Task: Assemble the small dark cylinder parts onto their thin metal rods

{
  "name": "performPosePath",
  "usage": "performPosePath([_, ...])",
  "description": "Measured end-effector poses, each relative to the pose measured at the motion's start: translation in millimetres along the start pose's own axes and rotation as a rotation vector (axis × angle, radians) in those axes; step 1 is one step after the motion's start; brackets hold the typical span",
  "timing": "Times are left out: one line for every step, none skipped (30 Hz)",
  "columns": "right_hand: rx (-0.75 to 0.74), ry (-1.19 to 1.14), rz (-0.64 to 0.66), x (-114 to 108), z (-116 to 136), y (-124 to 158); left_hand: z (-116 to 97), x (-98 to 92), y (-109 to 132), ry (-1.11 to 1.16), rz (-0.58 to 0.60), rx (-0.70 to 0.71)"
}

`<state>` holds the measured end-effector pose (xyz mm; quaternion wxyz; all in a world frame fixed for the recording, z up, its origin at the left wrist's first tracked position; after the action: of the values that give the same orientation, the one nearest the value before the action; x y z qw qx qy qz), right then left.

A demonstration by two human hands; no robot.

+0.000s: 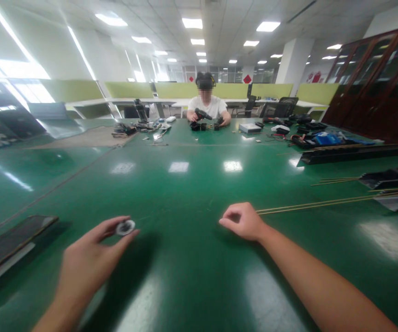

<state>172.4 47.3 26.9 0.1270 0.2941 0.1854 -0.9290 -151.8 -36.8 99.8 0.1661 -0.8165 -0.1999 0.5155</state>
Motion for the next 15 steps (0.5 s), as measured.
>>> performPosePath([0.002, -0.001, -0.005, -0.6, -0.3, -0.1, -12.4, 20.3, -8.9, 0.077, 0.052, 0.032])
performPosePath([0.006, -0.003, -0.010, -1.1, -0.7, -0.2, -30.0, 41.5, -17.0, 0.177, 0.101, 0.096])
performPosePath([0.010, -0.006, -0.016, -1.9, -1.3, -0.3, -48.4, 61.1, -23.9, 0.271, 0.121, 0.149])
performPosePath([0.012, -0.010, -0.022, -2.8, -1.7, -0.4, -66.0, 81.8, -28.9, 0.364, 0.159, 0.186])
performPosePath([0.010, -0.016, -0.032, -4.0, -1.9, -0.4, -80.7, 101.9, -32.0, 0.466, 0.196, 0.195])
performPosePath([0.004, -0.021, -0.044, -5.4, -1.8, -0.5, -91.7, 120.1, -33.4, 0.576, 0.222, 0.181])
performPosePath([-0.006, -0.024, -0.059, -6.8, -1.4, -0.4, -99.7, 135.8, -33.2, 0.676, 0.243, 0.167])
performPosePath([-0.019, -0.027, -0.073, -8.2, -0.8, -0.3, -104.3, 148.4, -31.8, 0.748, 0.256, 0.154])
performPosePath([-0.032, -0.029, -0.084, -9.1, -0.2, -0.2, -106.0, 158.1, -29.5, 0.799, 0.271, 0.142])
performPosePath([-0.042, -0.030, -0.091, -9.6, 0.3, 0.0, -105.9, 164.8, -26.6, 0.830, 0.286, 0.138])
performPosePath([-0.050, -0.031, -0.091, -9.4, 0.9, 0.3, -104.7, 169.0, -23.6, 0.846, 0.303, 0.142])
performPosePath([-0.057, -0.033, -0.086, -8.6, 1.5, 0.7, -103.2, 171.0, -20.9, 0.855, 0.321, 0.150])
performPosePath([-0.062, -0.035, -0.079, -7.6, 2.3, 1.1, -102.0, 171.2, -18.8, 0.866, 0.331, 0.162])
performPosePath([-0.069, -0.037, -0.069, -6.2, 3.3, 1.6, -101.7, 170.1, -17.3, 0.880, 0.336, 0.179])
performPosePath([-0.077, -0.039, -0.059, -4.9, 4.6, 2.2, -102.2, 168.5, -16.4, 0.893, 0.337, 0.197])
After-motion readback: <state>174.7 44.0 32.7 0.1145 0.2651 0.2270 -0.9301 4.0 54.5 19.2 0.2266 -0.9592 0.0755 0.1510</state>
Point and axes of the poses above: each hand's wrist, its own y-axis away from the middle knuckle, its own x-axis out of the palm, z = x × y, the point moved 7 cm from there along -y, towards the middle knuckle, and after that the axes turned 9 degrees about x, right-handed, at the moved point
